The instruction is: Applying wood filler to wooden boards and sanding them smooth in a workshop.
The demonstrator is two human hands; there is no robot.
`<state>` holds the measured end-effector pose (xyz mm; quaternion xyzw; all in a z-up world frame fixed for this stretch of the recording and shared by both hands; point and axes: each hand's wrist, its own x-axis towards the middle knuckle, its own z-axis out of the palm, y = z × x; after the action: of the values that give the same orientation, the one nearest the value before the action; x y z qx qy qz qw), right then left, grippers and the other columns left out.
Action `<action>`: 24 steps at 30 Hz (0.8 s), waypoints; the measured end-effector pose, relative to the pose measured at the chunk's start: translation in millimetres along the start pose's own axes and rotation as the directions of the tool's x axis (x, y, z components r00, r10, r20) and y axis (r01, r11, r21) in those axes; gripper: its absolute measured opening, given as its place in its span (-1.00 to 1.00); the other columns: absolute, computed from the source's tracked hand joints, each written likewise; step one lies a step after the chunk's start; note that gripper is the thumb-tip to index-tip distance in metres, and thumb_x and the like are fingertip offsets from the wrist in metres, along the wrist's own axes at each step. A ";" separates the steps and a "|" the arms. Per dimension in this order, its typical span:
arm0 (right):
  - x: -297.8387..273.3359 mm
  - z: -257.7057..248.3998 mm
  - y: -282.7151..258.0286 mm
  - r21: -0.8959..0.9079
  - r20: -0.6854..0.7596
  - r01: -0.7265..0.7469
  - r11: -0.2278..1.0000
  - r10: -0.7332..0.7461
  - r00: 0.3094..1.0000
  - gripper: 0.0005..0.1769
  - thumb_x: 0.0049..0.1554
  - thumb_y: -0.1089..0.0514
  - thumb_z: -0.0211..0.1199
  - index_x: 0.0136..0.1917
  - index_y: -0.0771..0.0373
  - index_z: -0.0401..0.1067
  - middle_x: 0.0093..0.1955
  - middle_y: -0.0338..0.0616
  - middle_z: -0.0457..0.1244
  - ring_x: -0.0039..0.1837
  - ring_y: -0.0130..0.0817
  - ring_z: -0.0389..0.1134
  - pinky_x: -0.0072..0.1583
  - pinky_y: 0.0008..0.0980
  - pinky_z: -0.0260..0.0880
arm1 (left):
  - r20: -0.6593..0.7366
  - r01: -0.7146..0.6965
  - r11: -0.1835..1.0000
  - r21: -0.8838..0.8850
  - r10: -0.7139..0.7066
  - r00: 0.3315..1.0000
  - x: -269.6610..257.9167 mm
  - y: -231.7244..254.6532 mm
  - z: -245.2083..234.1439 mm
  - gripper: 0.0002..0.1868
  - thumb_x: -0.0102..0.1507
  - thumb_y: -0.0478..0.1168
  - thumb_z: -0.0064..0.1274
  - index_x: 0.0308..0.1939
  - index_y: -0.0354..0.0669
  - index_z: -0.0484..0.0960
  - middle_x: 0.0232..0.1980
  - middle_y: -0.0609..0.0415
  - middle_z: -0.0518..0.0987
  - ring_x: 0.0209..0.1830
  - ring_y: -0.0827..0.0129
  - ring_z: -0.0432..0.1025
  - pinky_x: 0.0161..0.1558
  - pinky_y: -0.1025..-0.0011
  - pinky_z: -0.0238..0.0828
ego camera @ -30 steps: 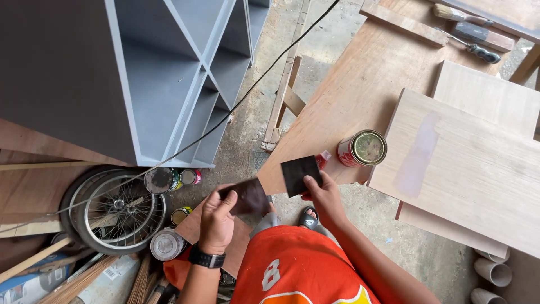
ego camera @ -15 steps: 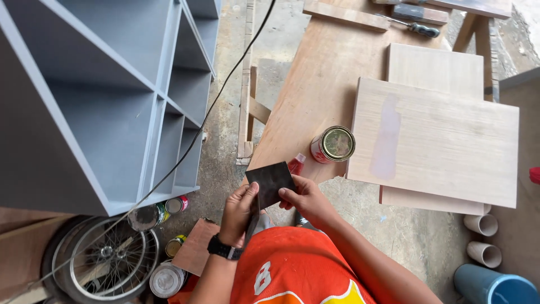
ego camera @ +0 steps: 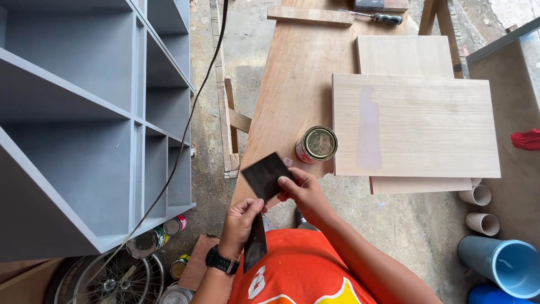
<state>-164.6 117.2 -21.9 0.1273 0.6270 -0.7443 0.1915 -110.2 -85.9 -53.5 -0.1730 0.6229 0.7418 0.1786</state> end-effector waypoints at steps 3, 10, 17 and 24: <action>8.8 -3.7 -0.4 0.238 -0.139 0.088 0.967 -0.055 0.989 -0.81 0.32 0.14 0.33 0.04 0.35 0.53 -0.24 -0.06 0.41 -0.21 -0.34 0.51 -0.09 -0.38 0.54 | 0.074 0.134 0.989 -0.061 -0.129 0.989 -8.7 5.7 -5.4 -0.69 0.40 -0.17 0.22 -0.42 -0.23 0.73 -0.46 0.05 0.66 -0.45 0.36 0.56 -0.26 0.45 0.43; -7.1 -7.7 -15.8 0.357 -0.022 0.027 0.934 -0.021 1.000 -0.84 0.38 0.18 0.24 -0.03 0.31 0.46 -0.24 -0.07 0.35 -0.06 -0.14 0.60 -0.05 -0.30 0.64 | 0.199 0.290 0.919 -0.266 -0.242 0.950 -3.9 46.8 8.9 -0.50 0.27 -0.06 0.25 0.23 -0.25 0.69 -0.01 -0.19 0.69 -0.48 0.01 0.66 -0.47 0.25 0.62; -9.9 -35.9 -51.0 -0.030 0.110 0.086 0.996 -0.082 0.991 -0.74 0.36 0.09 0.25 -0.06 0.31 0.59 -0.19 -0.09 0.48 -0.11 -0.40 0.49 -0.01 -0.41 0.54 | 0.140 0.208 0.798 -0.565 -0.156 0.978 36.7 29.8 52.6 -0.87 0.51 -0.18 0.07 -0.07 -0.11 0.65 -0.70 0.13 0.30 -0.80 0.52 0.07 -0.69 0.52 -0.10; 99.6 -193.6 -88.1 -0.349 0.002 0.146 0.926 -0.155 0.988 -0.72 0.35 0.15 0.23 0.18 0.24 0.70 -0.11 -0.16 0.57 -0.03 -0.48 0.57 0.04 -0.44 0.60 | 0.034 0.135 0.839 -0.527 -0.138 0.990 73.9 76.1 85.3 -0.88 0.48 -0.27 0.06 -0.12 0.00 0.44 -0.35 0.28 0.34 -0.72 0.64 0.04 -0.75 0.61 -0.26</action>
<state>-302.6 307.2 -21.8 0.0523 0.7592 -0.6323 0.1452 -214.4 -10.4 -9.2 -0.2612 0.3819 0.8691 0.1748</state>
